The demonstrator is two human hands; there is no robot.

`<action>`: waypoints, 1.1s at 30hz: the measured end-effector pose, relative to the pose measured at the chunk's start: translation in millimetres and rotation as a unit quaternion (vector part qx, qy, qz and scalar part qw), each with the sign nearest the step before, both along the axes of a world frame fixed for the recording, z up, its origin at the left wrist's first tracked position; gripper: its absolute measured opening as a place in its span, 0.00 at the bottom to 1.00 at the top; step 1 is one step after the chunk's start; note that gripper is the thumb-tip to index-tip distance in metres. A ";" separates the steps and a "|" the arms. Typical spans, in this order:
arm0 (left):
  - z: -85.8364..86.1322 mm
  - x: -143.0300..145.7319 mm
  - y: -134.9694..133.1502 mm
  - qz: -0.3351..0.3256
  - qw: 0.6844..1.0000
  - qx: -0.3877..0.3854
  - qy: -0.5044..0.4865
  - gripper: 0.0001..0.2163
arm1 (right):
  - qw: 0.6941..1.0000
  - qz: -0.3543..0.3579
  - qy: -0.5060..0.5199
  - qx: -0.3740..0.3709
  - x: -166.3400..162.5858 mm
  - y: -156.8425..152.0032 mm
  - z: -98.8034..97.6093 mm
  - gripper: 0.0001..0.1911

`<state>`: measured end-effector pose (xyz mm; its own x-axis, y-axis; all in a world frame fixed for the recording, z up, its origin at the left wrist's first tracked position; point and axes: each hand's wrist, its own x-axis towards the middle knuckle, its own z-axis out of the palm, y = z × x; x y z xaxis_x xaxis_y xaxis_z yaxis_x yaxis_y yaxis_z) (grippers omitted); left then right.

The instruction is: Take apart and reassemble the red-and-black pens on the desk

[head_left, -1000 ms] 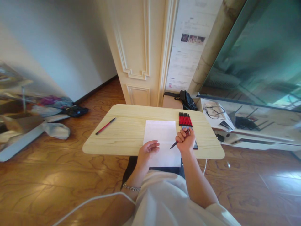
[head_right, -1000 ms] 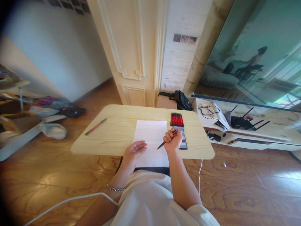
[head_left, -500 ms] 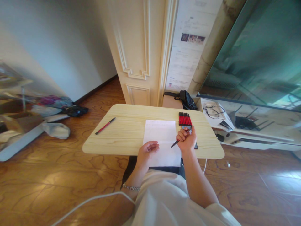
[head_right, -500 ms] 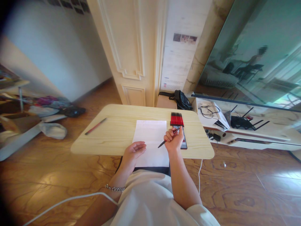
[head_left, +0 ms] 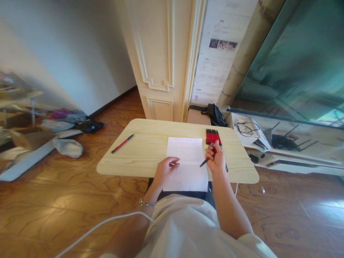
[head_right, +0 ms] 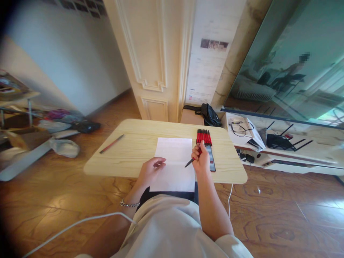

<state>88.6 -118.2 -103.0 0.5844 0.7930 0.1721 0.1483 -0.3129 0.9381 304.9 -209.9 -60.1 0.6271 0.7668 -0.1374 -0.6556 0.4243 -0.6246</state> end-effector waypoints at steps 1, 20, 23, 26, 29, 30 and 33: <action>0.5 2.0 5.2 -0.001 0.999 0.037 0.018 0.09 | 1.000 0.003 0.000 -0.011 1.3 2.9 -0.2 0.14; -17.1 36.0 16.2 -0.026 0.952 0.280 0.120 0.11 | 0.957 -0.042 -0.216 -0.190 -20.9 49.7 -56.1 0.13; -17.8 36.3 16.0 -0.022 0.945 0.295 0.138 0.12 | 0.931 -0.049 -0.279 -0.228 -23.0 55.6 -63.7 0.13; -18.9 36.7 16.1 -0.017 0.939 0.304 0.159 0.12 | 0.902 -0.013 -0.339 -0.268 -23.5 55.5 -66.0 0.14; -19.9 37.1 16.4 -0.019 0.939 0.302 0.165 0.12 | 0.850 -0.014 -0.428 -0.307 -25.0 53.2 -64.8 0.14; -20.2 37.1 16.6 -0.019 0.939 0.301 0.165 0.12 | 0.837 -0.017 -0.448 -0.314 -25.7 52.8 -64.2 0.13; -20.8 37.1 17.0 -0.020 0.939 0.302 0.161 0.12 | 0.816 -0.024 -0.482 -0.318 -28.0 53.3 -63.6 0.13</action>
<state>125.7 -101.1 -123.8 0.7102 0.5843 0.3928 0.3717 -0.7850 0.4956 276.9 -156.6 -123.8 0.7061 0.7040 0.0758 0.2779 -0.1771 -0.9442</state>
